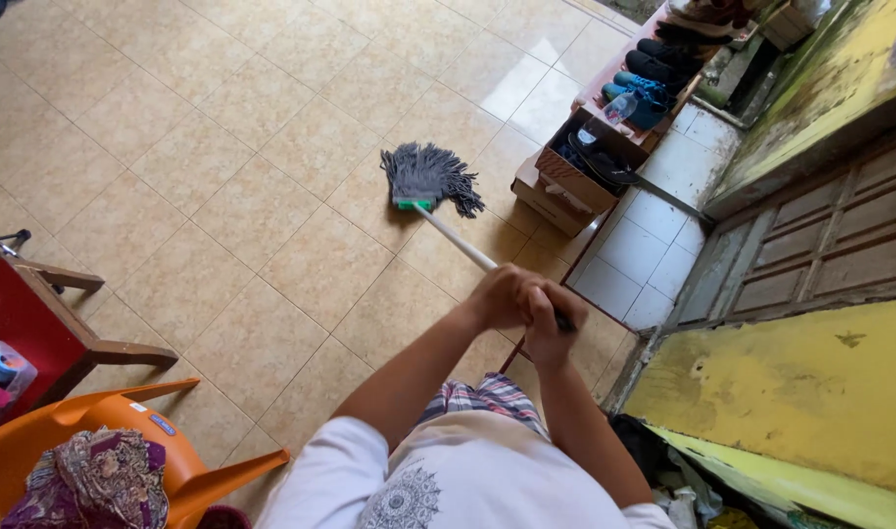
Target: The person is mopping a tiled floor using a mop, moving it across the surface and around objects.
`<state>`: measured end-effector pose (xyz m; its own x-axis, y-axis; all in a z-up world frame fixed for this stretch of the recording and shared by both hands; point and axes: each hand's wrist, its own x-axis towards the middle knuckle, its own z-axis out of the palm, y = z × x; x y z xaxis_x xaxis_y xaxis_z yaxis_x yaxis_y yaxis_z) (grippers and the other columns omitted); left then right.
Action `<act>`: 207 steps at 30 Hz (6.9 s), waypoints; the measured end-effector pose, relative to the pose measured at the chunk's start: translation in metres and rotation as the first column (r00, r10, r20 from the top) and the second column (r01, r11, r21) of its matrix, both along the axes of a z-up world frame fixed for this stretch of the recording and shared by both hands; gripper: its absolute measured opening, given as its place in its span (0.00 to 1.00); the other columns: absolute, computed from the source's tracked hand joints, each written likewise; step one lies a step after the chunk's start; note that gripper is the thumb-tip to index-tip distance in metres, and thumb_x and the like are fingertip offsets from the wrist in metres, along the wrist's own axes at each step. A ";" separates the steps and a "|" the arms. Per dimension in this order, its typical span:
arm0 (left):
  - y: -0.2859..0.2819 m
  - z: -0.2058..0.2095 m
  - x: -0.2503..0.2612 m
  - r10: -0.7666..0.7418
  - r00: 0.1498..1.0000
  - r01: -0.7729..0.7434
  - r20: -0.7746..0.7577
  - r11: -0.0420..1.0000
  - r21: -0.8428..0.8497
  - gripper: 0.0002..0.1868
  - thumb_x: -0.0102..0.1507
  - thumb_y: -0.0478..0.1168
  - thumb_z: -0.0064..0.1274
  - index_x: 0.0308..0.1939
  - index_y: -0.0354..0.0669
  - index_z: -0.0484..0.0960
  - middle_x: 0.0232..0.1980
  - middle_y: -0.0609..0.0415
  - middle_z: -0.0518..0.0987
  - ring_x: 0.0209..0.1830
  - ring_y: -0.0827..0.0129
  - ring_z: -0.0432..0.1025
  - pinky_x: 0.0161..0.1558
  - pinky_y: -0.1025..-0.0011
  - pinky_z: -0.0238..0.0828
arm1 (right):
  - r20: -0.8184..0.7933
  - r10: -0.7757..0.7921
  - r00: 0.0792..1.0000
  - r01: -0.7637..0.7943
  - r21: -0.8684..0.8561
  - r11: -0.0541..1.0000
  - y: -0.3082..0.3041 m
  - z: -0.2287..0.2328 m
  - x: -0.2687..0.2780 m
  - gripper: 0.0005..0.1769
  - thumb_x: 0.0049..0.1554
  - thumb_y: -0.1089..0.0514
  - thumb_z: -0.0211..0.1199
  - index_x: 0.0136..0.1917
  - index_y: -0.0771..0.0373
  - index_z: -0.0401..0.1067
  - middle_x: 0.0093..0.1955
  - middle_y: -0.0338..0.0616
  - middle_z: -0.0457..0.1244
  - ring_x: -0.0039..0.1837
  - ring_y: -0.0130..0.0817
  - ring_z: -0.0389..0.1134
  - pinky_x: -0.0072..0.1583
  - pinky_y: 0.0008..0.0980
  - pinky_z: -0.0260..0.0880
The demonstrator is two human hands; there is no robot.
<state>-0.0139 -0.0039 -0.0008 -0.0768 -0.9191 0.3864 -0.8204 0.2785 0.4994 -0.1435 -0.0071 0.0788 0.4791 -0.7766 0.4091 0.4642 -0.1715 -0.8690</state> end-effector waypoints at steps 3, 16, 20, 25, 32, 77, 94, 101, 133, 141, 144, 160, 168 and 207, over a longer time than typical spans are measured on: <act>0.026 0.013 -0.007 0.057 0.980 -0.076 -0.193 0.993 -0.094 0.09 0.56 0.42 0.57 0.26 0.48 0.73 0.30 0.56 0.77 0.34 0.57 0.75 0.41 0.61 0.71 | 0.055 -0.002 0.998 0.008 -0.096 0.995 0.011 0.007 0.001 0.14 0.61 0.67 0.51 0.32 0.69 0.64 0.32 0.40 0.58 0.35 0.24 0.57 0.39 0.26 0.55; 0.006 -0.036 0.097 0.005 0.970 -0.027 -0.245 0.996 -0.086 0.08 0.51 0.39 0.57 0.27 0.42 0.73 0.32 0.51 0.75 0.39 0.53 0.71 0.50 0.59 0.65 | -0.095 -0.031 0.995 0.001 -0.299 0.954 -0.017 -0.061 0.095 0.11 0.61 0.67 0.56 0.36 0.72 0.64 0.32 0.46 0.56 0.35 0.31 0.57 0.40 0.31 0.57; 0.011 0.003 0.113 -0.067 0.958 0.069 -0.279 0.998 -0.004 0.09 0.51 0.38 0.57 0.26 0.41 0.72 0.33 0.52 0.75 0.40 0.54 0.71 0.51 0.60 0.66 | -0.100 -0.071 0.992 0.040 -0.286 0.957 -0.014 -0.010 0.104 0.12 0.59 0.67 0.55 0.34 0.71 0.64 0.30 0.44 0.56 0.33 0.30 0.57 0.38 0.31 0.56; -0.005 0.004 0.165 0.032 0.986 -0.037 -0.162 0.999 -0.031 0.08 0.52 0.38 0.58 0.31 0.43 0.74 0.41 0.51 0.77 0.50 0.52 0.70 0.55 0.53 0.62 | 0.030 -0.055 0.998 0.062 -0.359 0.931 -0.033 -0.010 0.165 0.10 0.58 0.67 0.55 0.35 0.70 0.65 0.32 0.46 0.58 0.34 0.33 0.59 0.40 0.32 0.59; -0.042 -0.030 0.229 0.331 0.941 -0.309 -0.062 0.922 0.233 0.13 0.59 0.39 0.58 0.46 0.44 0.78 0.61 0.43 0.73 0.65 0.40 0.62 0.60 0.41 0.60 | -0.099 -0.057 0.993 0.005 -0.461 0.887 -0.084 -0.061 0.251 0.11 0.60 0.69 0.56 0.35 0.70 0.66 0.31 0.49 0.57 0.32 0.36 0.58 0.39 0.33 0.59; -0.203 -0.059 0.371 0.223 -0.257 0.064 -0.940 0.975 0.214 0.22 0.69 0.43 0.46 0.68 0.55 0.71 0.43 0.50 0.73 0.46 0.60 0.75 0.65 0.50 0.58 | -0.277 0.127 0.953 -0.281 -0.642 0.713 -0.247 -0.011 0.400 0.12 0.49 0.67 0.62 0.29 0.66 0.60 0.30 0.51 0.57 0.35 0.49 0.59 0.43 0.42 0.61; -0.369 -0.043 0.410 0.235 0.744 -0.107 -0.626 0.966 0.235 0.23 0.61 0.38 0.51 0.60 0.36 0.71 0.45 0.46 0.75 0.46 0.58 0.74 0.52 0.67 0.73 | -0.217 0.038 0.976 -0.164 -0.602 0.781 -0.408 -0.049 0.424 0.15 0.52 0.69 0.61 0.29 0.66 0.58 0.29 0.51 0.55 0.34 0.48 0.59 0.40 0.40 0.59; -0.366 0.053 0.358 0.306 0.935 -0.248 -0.181 0.926 0.285 0.05 0.59 0.42 0.52 0.37 0.47 0.76 0.39 0.52 0.80 0.42 0.54 0.77 0.41 0.61 0.74 | -0.237 0.066 0.969 -0.184 -0.520 0.834 -0.415 0.022 0.362 0.13 0.50 0.70 0.61 0.29 0.67 0.60 0.28 0.50 0.55 0.32 0.47 0.59 0.39 0.39 0.59; -0.582 -0.032 0.548 0.044 0.983 -0.052 -0.177 0.998 -0.045 0.06 0.54 0.37 0.56 0.34 0.46 0.77 0.46 0.52 0.79 0.57 0.52 0.73 0.54 0.62 0.72 | -0.198 -0.081 0.977 -0.056 -0.602 0.797 -0.613 -0.053 0.540 0.15 0.54 0.65 0.62 0.31 0.66 0.59 0.30 0.50 0.55 0.34 0.48 0.58 0.39 0.41 0.57; -0.549 0.067 0.564 0.037 0.999 -0.035 0.002 0.931 0.363 0.06 0.56 0.44 0.55 0.31 0.49 0.77 0.40 0.55 0.79 0.46 0.56 0.76 0.45 0.62 0.74 | -0.255 -0.040 0.966 -0.107 -0.537 0.836 -0.576 0.038 0.541 0.12 0.54 0.66 0.63 0.33 0.66 0.63 0.32 0.50 0.58 0.36 0.48 0.61 0.40 0.38 0.59; -0.555 0.084 0.573 0.006 1.000 -0.014 0.022 0.926 0.378 0.06 0.56 0.44 0.55 0.32 0.49 0.76 0.39 0.56 0.79 0.43 0.54 0.77 0.42 0.61 0.74 | -0.198 -0.038 0.979 -0.076 -0.538 0.839 -0.580 0.055 0.555 0.09 0.57 0.66 0.61 0.35 0.67 0.66 0.33 0.49 0.60 0.36 0.47 0.64 0.41 0.38 0.62; -0.598 0.018 0.614 0.011 1.000 -0.008 -0.015 0.978 0.207 0.06 0.54 0.45 0.55 0.32 0.50 0.79 0.39 0.53 0.79 0.43 0.53 0.77 0.41 0.59 0.74 | -0.211 -0.126 0.969 -0.029 -0.609 0.793 -0.616 -0.009 0.598 0.15 0.54 0.67 0.62 0.30 0.65 0.59 0.30 0.51 0.54 0.33 0.50 0.57 0.39 0.44 0.53; -0.619 0.025 0.607 0.042 0.996 -0.060 0.072 0.962 0.268 0.09 0.54 0.44 0.56 0.37 0.49 0.80 0.54 0.49 0.79 0.49 0.48 0.76 0.43 0.58 0.76 | -0.147 -0.072 0.986 -0.026 -0.577 0.817 -0.644 0.007 0.601 0.13 0.52 0.68 0.59 0.29 0.65 0.59 0.30 0.48 0.55 0.33 0.47 0.58 0.39 0.42 0.56; -0.877 0.029 0.690 0.110 0.990 -0.084 -0.086 0.962 0.261 0.07 0.55 0.43 0.54 0.36 0.49 0.79 0.43 0.55 0.79 0.50 0.54 0.75 0.48 0.61 0.73 | -0.156 -0.030 0.987 -0.073 -0.612 0.788 -0.920 -0.008 0.687 0.14 0.52 0.68 0.61 0.29 0.65 0.60 0.29 0.49 0.56 0.33 0.48 0.59 0.39 0.42 0.57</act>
<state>0.6759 -0.8810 0.0278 0.0445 -0.9895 0.1378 -0.7800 0.0518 0.6236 0.5437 -0.9276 0.0709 0.5871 -0.3743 0.7178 0.3483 -0.6836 -0.6414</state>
